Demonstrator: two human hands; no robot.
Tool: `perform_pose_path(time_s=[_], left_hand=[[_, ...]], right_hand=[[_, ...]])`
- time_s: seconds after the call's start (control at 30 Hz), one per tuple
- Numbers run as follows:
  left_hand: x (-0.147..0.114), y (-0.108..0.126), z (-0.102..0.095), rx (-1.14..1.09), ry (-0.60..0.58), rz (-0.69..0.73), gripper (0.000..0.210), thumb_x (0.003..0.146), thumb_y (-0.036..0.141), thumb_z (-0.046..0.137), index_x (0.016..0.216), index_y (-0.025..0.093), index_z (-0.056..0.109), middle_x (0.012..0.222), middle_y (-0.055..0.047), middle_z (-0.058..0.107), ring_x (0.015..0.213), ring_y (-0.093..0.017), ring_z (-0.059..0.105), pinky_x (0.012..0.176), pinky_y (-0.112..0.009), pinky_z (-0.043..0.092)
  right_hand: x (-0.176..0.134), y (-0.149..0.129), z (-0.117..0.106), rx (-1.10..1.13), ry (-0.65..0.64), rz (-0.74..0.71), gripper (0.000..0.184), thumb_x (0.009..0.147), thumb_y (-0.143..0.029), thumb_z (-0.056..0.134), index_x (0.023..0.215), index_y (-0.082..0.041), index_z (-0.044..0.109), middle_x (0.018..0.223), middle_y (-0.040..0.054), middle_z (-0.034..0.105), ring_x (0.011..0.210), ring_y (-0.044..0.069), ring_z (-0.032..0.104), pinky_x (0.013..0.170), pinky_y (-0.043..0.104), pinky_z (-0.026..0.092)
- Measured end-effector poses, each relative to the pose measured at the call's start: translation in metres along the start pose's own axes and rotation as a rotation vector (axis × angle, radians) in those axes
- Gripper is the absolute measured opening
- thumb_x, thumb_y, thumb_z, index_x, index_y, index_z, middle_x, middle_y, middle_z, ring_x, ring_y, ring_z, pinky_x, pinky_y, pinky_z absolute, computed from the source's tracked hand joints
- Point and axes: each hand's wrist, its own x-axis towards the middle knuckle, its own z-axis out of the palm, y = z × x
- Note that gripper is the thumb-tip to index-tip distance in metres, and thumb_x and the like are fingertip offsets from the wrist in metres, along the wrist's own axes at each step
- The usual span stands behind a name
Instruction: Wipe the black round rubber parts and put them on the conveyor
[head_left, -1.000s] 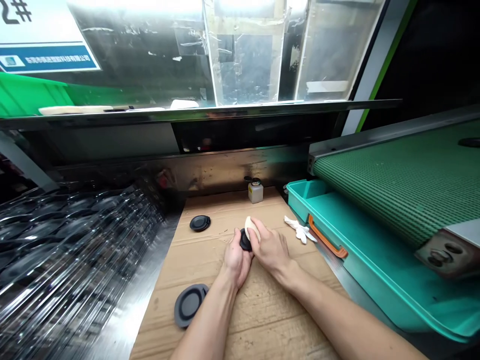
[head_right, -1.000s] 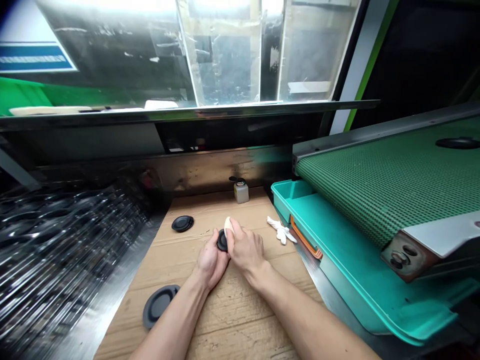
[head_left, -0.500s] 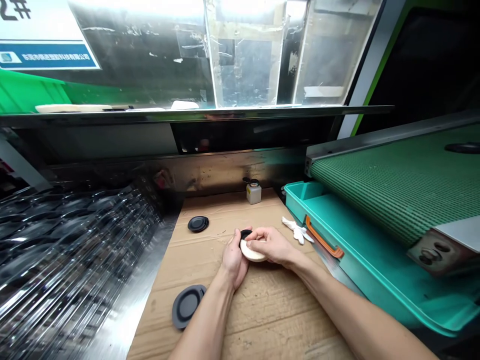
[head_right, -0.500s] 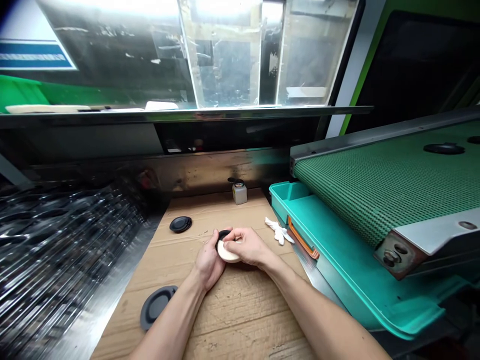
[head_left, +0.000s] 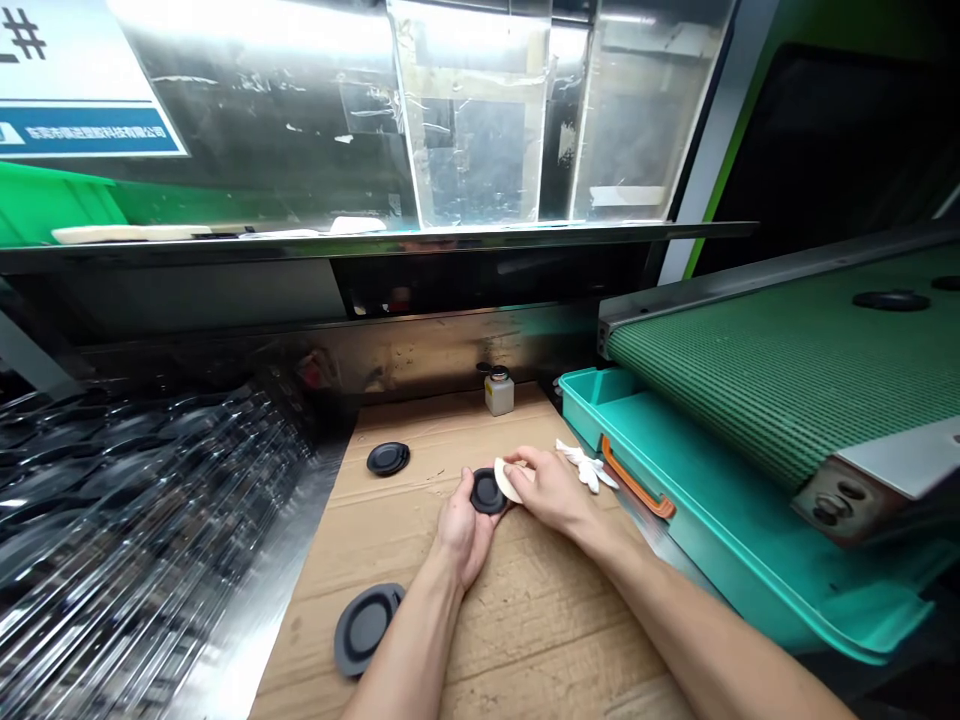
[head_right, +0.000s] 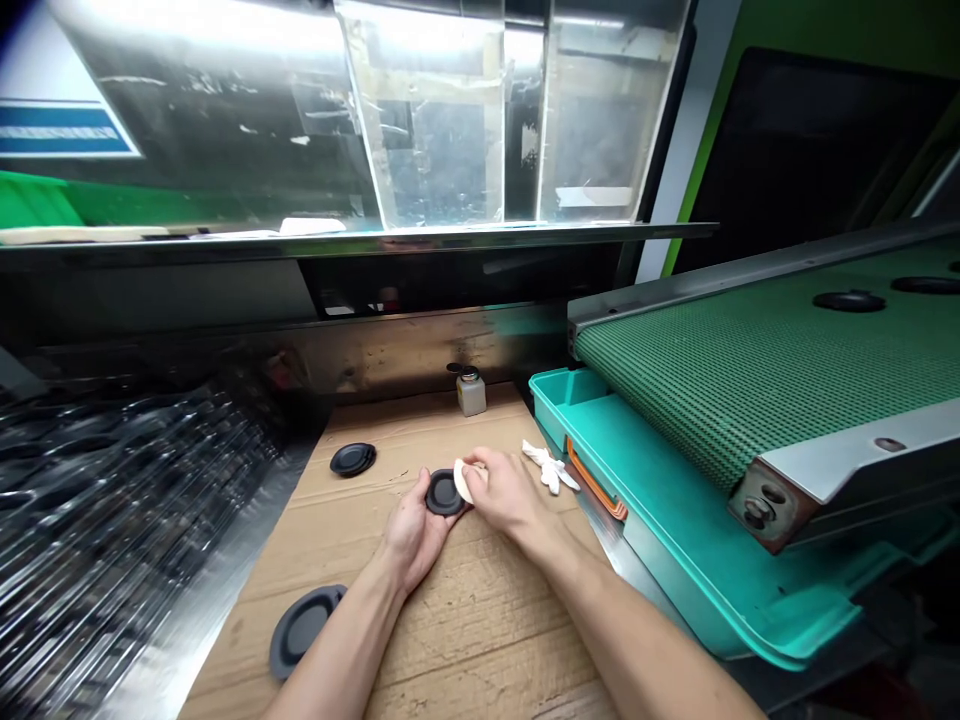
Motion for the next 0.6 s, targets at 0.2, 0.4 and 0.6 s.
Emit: perform_pose_path(time_s=[0.2, 0.4, 0.6], left_hand=[[-0.001, 0.000, 0.001, 0.047, -0.021, -0.003, 0.038, 0.097, 0.035, 0.039, 0.103, 0.009, 0.065, 0.105, -0.016, 0.070, 0.102, -0.024, 0.065, 0.094, -0.039, 0.051], [-0.007, -0.002, 0.006, 0.123, -0.043, -0.026, 0.033, 0.094, 0.035, 0.048, 0.107, 0.011, 0.066, 0.111, -0.015, 0.069, 0.107, -0.026, 0.063, 0.094, -0.042, 0.050], [-0.004, 0.001, 0.005, 0.040, 0.014, -0.026, 0.035, 0.096, 0.035, 0.044, 0.099, 0.008, 0.066, 0.104, -0.017, 0.070, 0.105, -0.026, 0.064, 0.095, -0.040, 0.051]], right_hand=[[0.003, -0.018, 0.015, -0.358, 0.114, 0.045, 0.033, 0.097, -0.042, 0.041, 0.122, -0.032, 0.059, 0.094, 0.0023, 0.071, 0.085, 0.022, 0.066, 0.076, 0.028, 0.045], [0.001, -0.011, 0.011, -0.296, 0.095, 0.043, 0.035, 0.098, -0.045, 0.039, 0.126, -0.035, 0.056, 0.101, 0.0006, 0.070, 0.091, 0.020, 0.066, 0.079, 0.026, 0.045], [-0.006, -0.025, 0.024, -0.491, 0.086, 0.137, 0.040, 0.098, -0.047, 0.035, 0.133, -0.034, 0.051, 0.089, 0.0058, 0.071, 0.078, 0.024, 0.067, 0.072, 0.031, 0.047]])
